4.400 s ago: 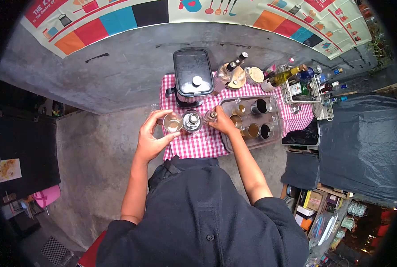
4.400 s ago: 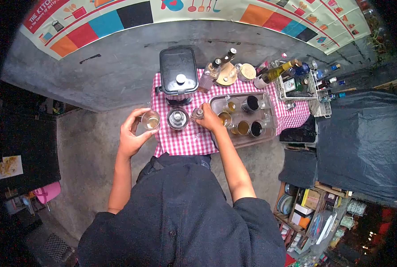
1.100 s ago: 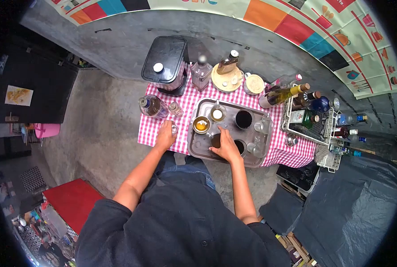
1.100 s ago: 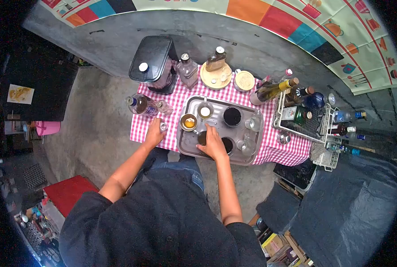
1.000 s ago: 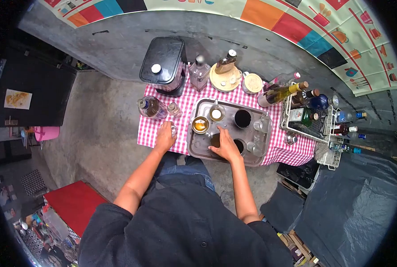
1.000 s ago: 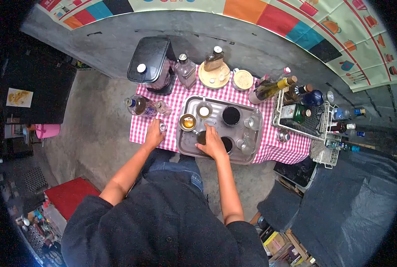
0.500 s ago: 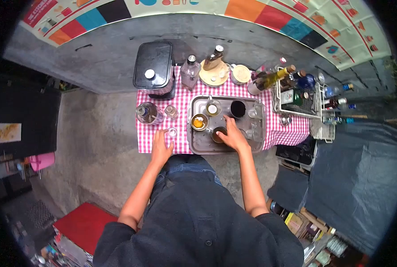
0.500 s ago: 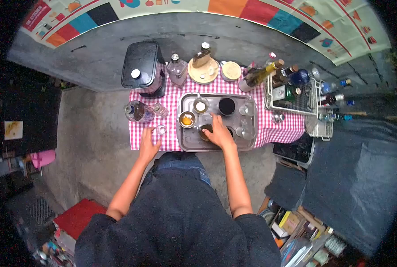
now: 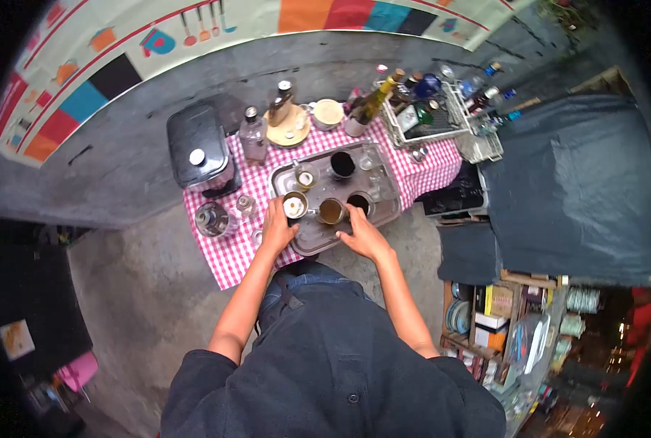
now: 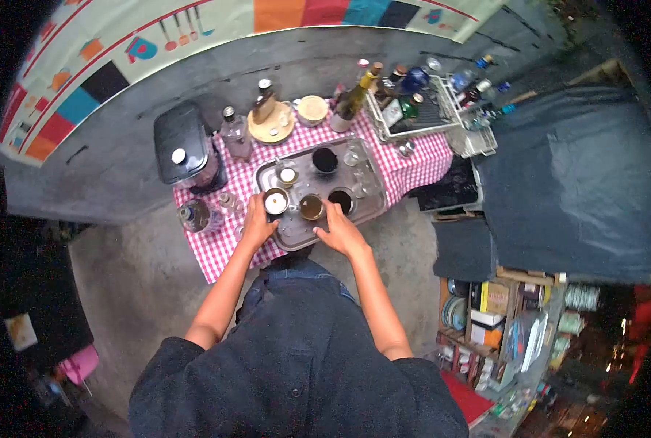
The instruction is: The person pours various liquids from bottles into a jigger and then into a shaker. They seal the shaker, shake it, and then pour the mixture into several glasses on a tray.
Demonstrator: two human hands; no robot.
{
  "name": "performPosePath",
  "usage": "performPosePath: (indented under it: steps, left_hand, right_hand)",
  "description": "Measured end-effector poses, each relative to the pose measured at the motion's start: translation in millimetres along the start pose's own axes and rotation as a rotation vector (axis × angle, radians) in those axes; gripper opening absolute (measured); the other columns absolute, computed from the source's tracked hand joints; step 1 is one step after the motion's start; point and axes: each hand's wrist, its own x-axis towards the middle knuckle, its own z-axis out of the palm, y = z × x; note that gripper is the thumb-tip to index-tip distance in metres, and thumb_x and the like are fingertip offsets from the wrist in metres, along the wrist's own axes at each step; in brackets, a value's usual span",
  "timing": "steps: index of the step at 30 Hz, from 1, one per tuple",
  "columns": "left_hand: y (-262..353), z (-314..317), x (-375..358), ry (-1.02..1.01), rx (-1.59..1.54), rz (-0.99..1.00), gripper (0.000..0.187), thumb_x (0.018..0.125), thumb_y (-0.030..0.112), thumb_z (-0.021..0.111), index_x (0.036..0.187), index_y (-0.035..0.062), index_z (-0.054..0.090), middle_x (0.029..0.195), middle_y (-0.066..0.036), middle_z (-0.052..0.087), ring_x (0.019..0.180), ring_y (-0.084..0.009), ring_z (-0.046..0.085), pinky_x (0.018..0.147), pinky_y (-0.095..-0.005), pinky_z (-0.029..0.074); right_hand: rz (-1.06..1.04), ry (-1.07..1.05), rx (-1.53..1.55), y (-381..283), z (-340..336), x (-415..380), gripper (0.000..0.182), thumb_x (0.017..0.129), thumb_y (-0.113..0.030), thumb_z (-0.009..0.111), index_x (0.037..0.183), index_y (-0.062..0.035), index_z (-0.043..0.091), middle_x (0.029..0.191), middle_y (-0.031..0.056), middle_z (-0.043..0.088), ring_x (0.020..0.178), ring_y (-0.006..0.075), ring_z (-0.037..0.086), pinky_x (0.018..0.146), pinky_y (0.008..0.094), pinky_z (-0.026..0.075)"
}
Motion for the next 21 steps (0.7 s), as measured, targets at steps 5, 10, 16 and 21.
performPosePath:
  steps: [5,10,16,21]
  left_hand:
    - [-9.4,13.9,10.4,-0.014,0.017,0.003,0.093,0.063,0.007,0.084,0.139,0.0008,0.032,0.132,-0.021,0.043,0.125,-0.0404,0.044,0.103,-0.0456,0.041]
    - [-20.2,32.3,19.7,0.072,-0.041,0.017,0.091,0.061,0.008,0.086,0.136,-0.0019,0.035,0.132,-0.023,0.046,0.122,-0.0415,0.048,0.102,-0.0455,0.042]
    - [-34.1,40.6,19.5,0.117,-0.066,0.078,0.083,0.065,0.008,0.081,0.135,-0.0040,0.038,0.127,-0.023,0.051,0.118,-0.0371,0.053,0.101,-0.0400,0.043]
    - [-23.9,30.2,13.1,0.174,-0.202,-0.030,0.080,0.064,0.007,0.082,0.133,-0.0027,0.042,0.123,-0.020,0.054,0.115,-0.0340,0.055,0.100,-0.0384,0.043]
  right_hand:
    - [0.065,0.026,0.003,8.3,13.1,-32.9,0.076,0.083,-0.024,0.070,0.142,0.0024,0.029,0.132,0.0271,0.043,0.124,0.0432,0.047,0.102,0.0438,0.043]
    - [0.142,-0.038,-0.005,16.5,21.4,-43.3,0.078,0.085,-0.026,0.069,0.144,0.0036,0.027,0.140,0.0279,0.039,0.130,0.0396,0.044,0.107,0.0410,0.039]
    - [0.225,-0.094,0.021,27.9,2.0,-38.3,0.080,0.085,-0.028,0.069,0.145,0.0038,0.026,0.141,0.0283,0.038,0.130,0.0397,0.045,0.108,0.0410,0.039]
    - [0.211,-0.110,-0.001,74.9,-22.0,-33.4,0.080,0.084,-0.028,0.069,0.144,0.0059,0.027,0.142,0.0297,0.039,0.131,0.0399,0.044,0.110,0.0404,0.037]
